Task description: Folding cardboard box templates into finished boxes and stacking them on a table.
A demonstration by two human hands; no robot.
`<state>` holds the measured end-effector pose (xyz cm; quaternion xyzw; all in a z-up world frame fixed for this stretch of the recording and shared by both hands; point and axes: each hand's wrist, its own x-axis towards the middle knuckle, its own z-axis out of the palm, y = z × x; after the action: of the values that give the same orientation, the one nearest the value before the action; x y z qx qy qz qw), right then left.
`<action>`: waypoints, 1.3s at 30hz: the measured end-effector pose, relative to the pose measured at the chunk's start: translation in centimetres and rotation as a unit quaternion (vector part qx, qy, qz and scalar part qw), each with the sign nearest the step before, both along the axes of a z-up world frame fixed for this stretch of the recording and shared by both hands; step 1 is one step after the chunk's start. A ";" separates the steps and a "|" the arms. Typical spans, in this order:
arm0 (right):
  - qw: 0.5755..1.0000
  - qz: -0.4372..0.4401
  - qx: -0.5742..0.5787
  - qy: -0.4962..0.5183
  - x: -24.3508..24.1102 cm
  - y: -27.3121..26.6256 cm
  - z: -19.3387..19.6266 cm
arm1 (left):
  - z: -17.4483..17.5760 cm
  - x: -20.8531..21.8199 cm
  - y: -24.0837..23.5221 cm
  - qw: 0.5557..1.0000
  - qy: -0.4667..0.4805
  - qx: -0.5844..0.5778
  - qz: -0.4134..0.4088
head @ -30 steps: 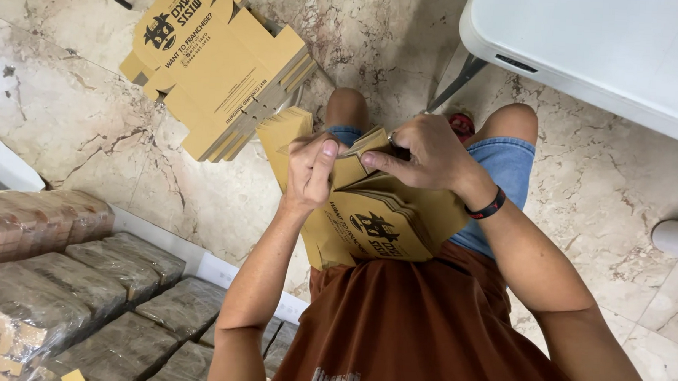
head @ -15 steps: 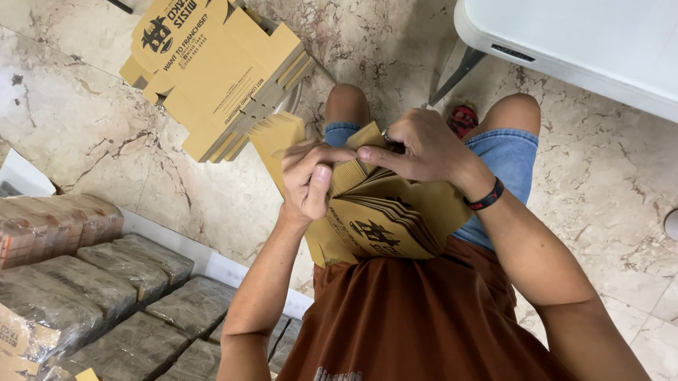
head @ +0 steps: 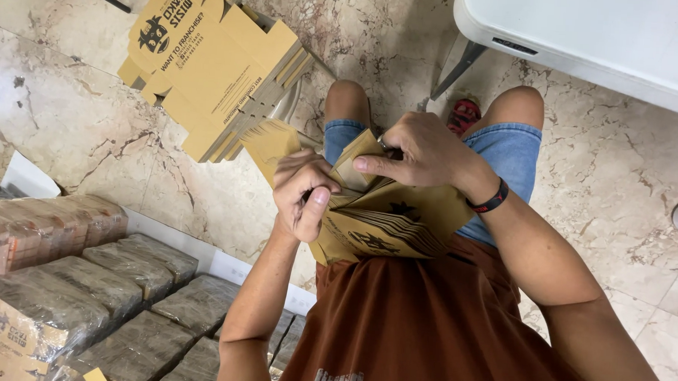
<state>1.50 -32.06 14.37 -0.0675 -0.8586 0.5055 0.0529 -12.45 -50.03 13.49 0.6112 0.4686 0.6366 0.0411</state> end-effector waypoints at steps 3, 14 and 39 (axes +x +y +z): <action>0.999 0.007 0.026 -0.019 0.2 0.4 0.0 | 0.7 0.1 -0.1 1.000 0.023 -0.006 0.004; 0.972 0.006 0.088 -0.218 1.8 2.0 4.0 | 4.3 0.7 -1.9 0.967 0.146 -0.206 -0.017; 0.943 0.125 0.241 0.193 1.8 0.1 4.2 | 10.1 0.6 -3.8 0.893 0.224 -0.374 -0.108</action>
<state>3.31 -31.97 18.57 0.1544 -0.9295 0.2894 0.1687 -11.85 -53.81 23.57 0.7240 0.5999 0.2516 0.2292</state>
